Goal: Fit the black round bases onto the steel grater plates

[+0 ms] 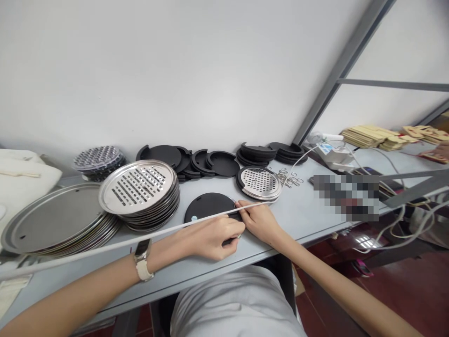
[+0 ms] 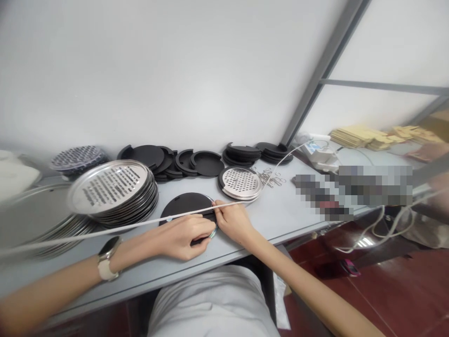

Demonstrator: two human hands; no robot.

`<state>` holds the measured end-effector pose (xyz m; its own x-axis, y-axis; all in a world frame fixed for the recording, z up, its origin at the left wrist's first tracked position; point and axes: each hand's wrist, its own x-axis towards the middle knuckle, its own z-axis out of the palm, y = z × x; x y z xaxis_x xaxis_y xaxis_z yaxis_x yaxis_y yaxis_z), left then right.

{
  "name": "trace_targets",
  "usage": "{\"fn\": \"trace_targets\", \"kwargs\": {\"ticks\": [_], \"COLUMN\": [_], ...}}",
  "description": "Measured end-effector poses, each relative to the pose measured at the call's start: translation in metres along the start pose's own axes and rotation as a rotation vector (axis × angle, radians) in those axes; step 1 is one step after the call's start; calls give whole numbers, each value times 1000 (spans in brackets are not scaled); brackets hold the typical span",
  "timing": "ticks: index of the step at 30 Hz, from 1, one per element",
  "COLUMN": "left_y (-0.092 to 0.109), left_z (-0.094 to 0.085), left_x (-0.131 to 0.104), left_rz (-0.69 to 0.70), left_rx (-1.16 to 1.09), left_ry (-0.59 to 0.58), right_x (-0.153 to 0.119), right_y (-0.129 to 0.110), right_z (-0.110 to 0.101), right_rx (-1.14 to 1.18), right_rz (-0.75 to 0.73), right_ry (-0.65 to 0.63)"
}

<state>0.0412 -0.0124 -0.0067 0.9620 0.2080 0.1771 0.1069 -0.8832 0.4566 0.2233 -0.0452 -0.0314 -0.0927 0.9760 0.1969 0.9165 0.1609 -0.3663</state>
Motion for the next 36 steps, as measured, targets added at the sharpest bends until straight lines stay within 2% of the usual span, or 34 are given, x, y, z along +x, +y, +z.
{"fn": "trace_targets", "kwargs": {"ticks": [17, 36], "left_y": [-2, -1], "left_z": [2, 0], "left_x": [-1, -1], "left_rz": [37, 13], "left_rx": [-40, 22], "left_ry": [6, -24], "right_x": [-2, -5], "right_y": [4, 3], "right_z": [3, 2], "right_rx": [-40, -129], "right_rz": [-50, -64], "right_ry": [9, -4]}}
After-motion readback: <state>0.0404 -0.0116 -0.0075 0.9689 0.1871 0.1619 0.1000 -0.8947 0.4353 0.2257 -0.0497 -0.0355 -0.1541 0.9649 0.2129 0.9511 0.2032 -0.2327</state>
